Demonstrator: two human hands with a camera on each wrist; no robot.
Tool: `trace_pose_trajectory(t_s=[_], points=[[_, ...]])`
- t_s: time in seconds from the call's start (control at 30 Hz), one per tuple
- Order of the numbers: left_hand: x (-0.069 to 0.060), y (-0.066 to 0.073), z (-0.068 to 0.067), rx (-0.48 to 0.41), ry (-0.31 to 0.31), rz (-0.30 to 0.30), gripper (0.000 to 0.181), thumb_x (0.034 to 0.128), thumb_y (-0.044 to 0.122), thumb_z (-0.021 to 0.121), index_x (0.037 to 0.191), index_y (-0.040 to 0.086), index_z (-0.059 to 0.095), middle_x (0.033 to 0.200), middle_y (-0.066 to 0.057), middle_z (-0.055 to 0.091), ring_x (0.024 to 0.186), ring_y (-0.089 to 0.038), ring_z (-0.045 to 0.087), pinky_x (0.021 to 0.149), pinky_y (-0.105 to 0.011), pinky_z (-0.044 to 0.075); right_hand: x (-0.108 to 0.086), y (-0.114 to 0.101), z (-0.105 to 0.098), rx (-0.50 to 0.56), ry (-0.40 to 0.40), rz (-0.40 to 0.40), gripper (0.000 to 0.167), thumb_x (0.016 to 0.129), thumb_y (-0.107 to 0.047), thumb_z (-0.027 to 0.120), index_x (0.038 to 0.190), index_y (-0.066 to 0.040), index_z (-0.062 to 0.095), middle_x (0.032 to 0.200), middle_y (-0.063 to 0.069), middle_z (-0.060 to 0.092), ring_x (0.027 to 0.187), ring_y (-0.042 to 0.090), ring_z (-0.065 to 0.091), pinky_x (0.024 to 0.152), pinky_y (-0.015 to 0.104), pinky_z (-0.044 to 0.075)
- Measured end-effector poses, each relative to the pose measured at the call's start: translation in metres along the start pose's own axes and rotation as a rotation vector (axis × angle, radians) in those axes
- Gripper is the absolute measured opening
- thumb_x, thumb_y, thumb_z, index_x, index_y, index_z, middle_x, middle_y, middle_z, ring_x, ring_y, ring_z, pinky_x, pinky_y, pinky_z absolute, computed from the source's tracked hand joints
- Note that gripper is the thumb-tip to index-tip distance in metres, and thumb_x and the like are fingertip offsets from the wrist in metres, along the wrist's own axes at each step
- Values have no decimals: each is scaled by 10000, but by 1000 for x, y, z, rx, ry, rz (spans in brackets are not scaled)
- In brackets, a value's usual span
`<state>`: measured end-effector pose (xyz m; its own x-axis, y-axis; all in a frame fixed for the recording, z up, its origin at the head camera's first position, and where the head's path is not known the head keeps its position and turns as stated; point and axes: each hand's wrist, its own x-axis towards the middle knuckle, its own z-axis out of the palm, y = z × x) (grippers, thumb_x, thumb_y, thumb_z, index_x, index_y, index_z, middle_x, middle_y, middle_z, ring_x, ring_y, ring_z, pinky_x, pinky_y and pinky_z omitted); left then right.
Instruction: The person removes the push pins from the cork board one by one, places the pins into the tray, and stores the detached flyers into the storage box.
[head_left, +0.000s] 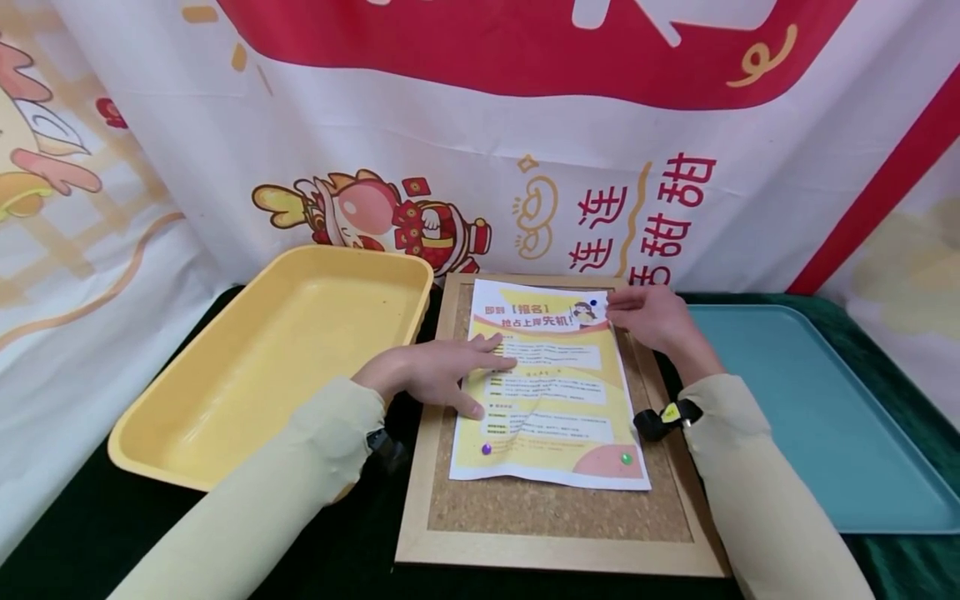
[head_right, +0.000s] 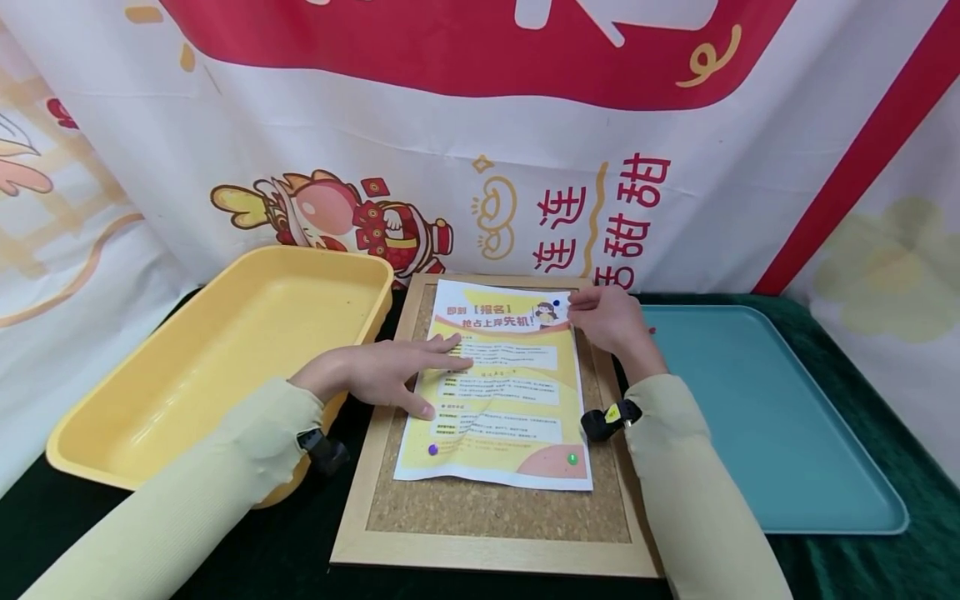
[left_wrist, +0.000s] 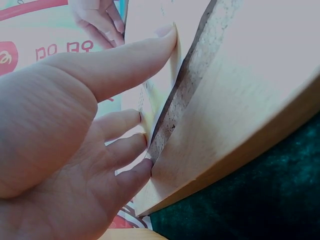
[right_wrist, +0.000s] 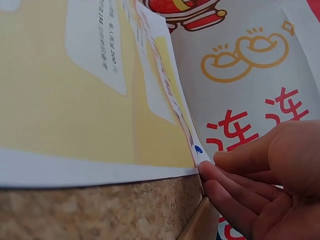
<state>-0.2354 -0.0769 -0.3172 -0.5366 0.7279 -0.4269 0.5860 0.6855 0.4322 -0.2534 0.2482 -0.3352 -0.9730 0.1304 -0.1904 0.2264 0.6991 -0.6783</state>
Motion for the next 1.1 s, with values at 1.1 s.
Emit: trace_pose_trajectory(t_s=[1.1], points=[[-1, -1, 0, 0, 0, -6, 777, 1021, 298, 724, 1686, 275, 323, 1812, -19, 60, 1687, -261, 40, 1352, -510, 137, 30, -9, 11, 0, 80, 24, 273, 1019, -193, 716, 1270, -89, 745, 1324, 174, 644, 1187, 334, 554, 964, 432, 517]])
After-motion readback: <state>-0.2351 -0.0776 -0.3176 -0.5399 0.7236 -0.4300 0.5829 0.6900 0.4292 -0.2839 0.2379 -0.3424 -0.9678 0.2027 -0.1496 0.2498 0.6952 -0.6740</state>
